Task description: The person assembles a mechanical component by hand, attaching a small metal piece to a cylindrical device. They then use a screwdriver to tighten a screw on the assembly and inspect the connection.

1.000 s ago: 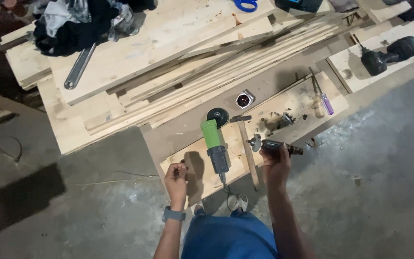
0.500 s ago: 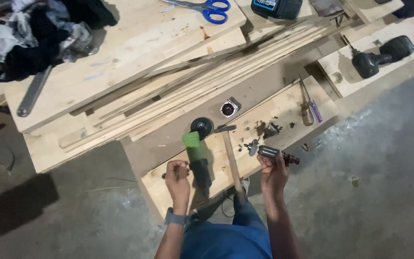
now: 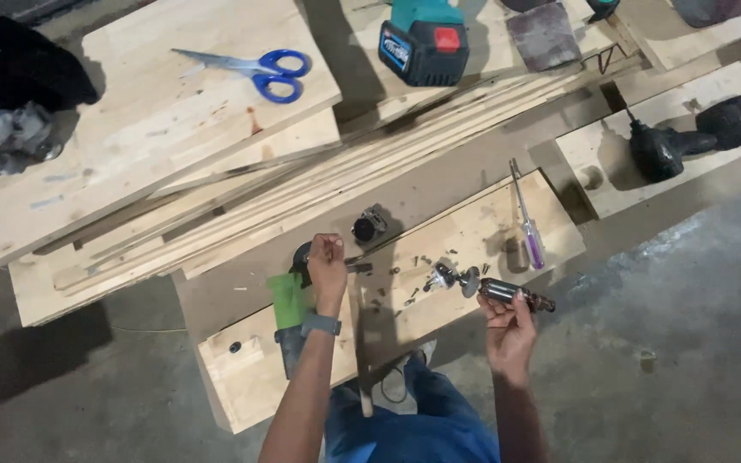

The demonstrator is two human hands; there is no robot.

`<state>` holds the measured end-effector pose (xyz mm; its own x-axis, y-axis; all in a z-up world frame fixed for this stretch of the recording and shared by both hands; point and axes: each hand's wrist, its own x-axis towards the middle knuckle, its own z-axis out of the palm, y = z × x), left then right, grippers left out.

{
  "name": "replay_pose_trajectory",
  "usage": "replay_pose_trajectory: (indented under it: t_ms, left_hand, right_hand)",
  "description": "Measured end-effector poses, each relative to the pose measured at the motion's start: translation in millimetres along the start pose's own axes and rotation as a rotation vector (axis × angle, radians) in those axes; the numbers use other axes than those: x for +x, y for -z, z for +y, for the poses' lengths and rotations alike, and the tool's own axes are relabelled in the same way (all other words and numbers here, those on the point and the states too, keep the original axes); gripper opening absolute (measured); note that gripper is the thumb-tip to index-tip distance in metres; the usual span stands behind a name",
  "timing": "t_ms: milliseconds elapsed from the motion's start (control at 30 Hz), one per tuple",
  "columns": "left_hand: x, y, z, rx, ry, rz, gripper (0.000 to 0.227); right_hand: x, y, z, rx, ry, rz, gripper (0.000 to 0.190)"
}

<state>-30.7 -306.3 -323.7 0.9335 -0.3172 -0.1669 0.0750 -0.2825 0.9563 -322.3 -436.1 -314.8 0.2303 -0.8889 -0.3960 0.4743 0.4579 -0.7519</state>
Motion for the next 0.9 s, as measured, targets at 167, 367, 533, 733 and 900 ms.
replay_pose_trajectory:
  t_ms: [167, 367, 533, 733, 900]
  left_hand:
    - [25.5, -37.0, -14.9, -0.078, 0.075, 0.110, 0.013]
    - [-1.0, -34.7, 22.3, -0.271, 0.193, 0.142, 0.017]
    - [-28.3, -14.9, 30.1, -0.383, 0.235, 0.247, 0.019]
    - [-69.0, -19.2, 94.1, -0.375, 0.140, 0.126, 0.011]
    - [-93.1, -11.5, 129.3, -0.359, 0.032, -0.047, 0.005]
  right_hand:
    - [39.0, -22.5, -2.6, -0.086, -0.034, -0.078, 0.017]
    - [86.8, -56.2, 0.9, -0.081, -0.192, -0.102, 0.013]
    - [123.4, -53.3, 33.6, -0.061, -0.285, -0.167, 0.011]
    - [108.1, -85.0, 21.5, -0.056, -0.407, -0.205, 0.012]
    - [92.7, -99.9, -0.6, 0.030, -0.265, -0.446, 0.024]
